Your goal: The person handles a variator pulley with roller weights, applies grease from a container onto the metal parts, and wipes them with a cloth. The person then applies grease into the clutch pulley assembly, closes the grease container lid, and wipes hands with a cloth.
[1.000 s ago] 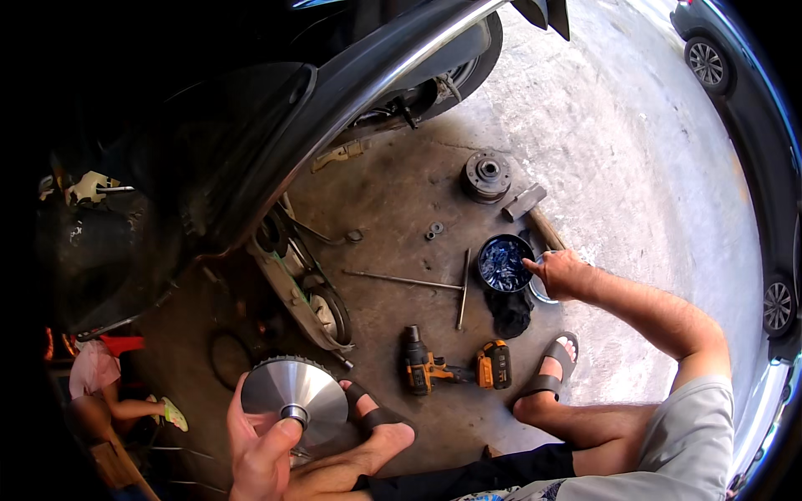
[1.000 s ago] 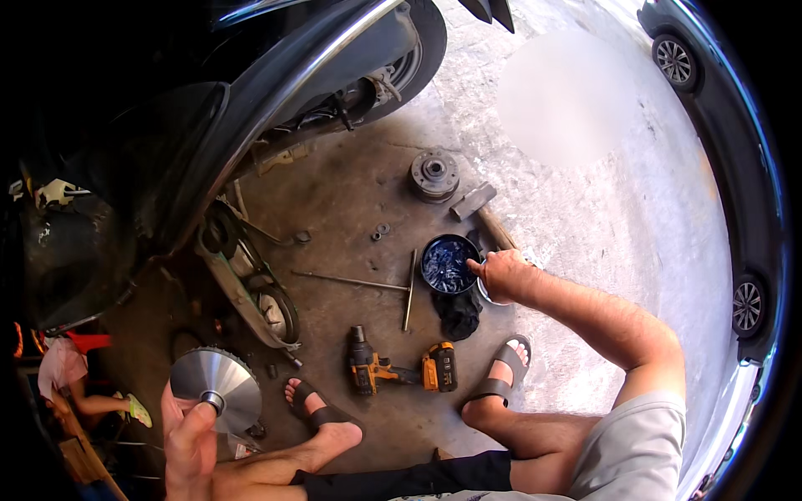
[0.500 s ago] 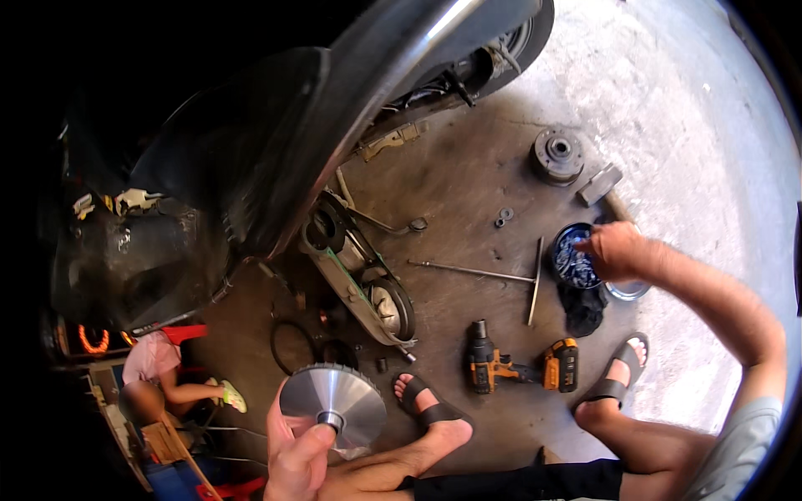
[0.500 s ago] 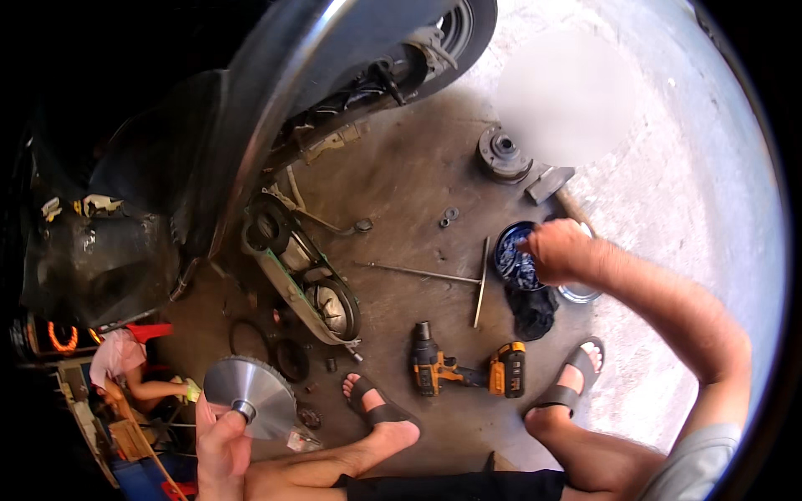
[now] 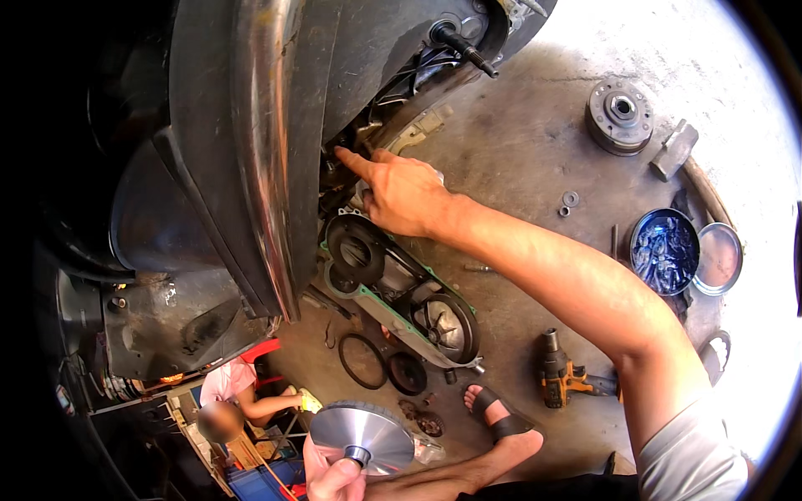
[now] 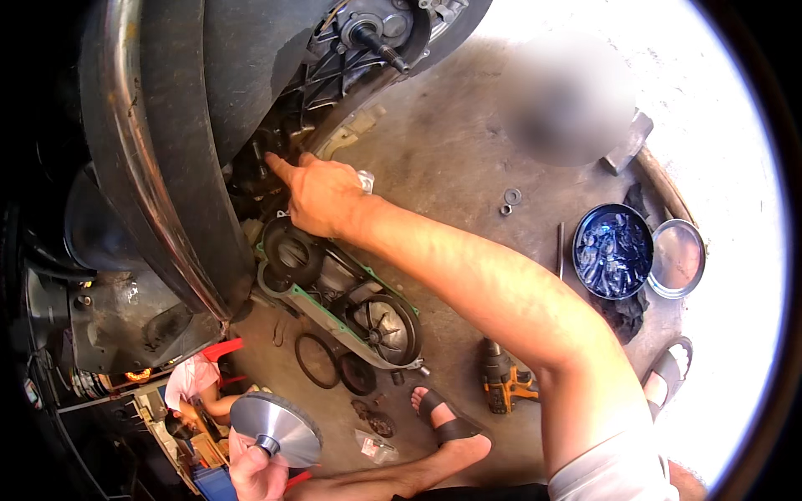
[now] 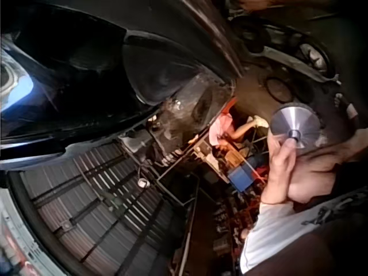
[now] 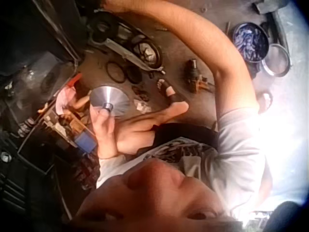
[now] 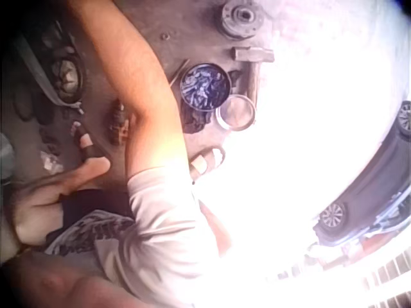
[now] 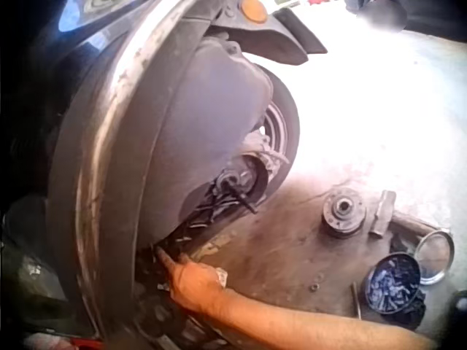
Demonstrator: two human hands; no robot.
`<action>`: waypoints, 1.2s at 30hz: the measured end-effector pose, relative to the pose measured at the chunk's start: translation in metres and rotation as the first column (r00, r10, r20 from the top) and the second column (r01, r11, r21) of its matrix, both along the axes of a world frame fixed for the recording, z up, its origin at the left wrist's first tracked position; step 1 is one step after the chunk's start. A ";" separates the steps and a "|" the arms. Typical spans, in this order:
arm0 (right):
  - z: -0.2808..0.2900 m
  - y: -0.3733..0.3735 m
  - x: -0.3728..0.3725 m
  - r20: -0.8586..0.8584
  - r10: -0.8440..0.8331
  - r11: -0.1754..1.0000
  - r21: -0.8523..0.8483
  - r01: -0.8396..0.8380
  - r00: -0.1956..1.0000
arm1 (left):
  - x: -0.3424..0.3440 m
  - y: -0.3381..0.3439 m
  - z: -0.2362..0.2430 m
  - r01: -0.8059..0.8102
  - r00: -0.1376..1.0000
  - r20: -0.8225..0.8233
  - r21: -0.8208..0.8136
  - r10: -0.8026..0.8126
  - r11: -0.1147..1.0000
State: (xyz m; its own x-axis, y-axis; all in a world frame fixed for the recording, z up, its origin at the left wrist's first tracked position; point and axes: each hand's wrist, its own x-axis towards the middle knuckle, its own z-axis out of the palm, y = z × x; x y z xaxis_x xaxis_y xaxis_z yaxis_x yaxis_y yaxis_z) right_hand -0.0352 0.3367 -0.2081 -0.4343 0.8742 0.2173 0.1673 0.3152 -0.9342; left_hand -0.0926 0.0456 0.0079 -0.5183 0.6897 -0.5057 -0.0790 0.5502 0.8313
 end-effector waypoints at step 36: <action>-0.003 0.001 -0.026 -0.448 -0.453 0.770 -0.633 0.085 0.771 | -0.010 0.024 0.003 0.100 0.994 -0.031 -0.027 -0.101 0.995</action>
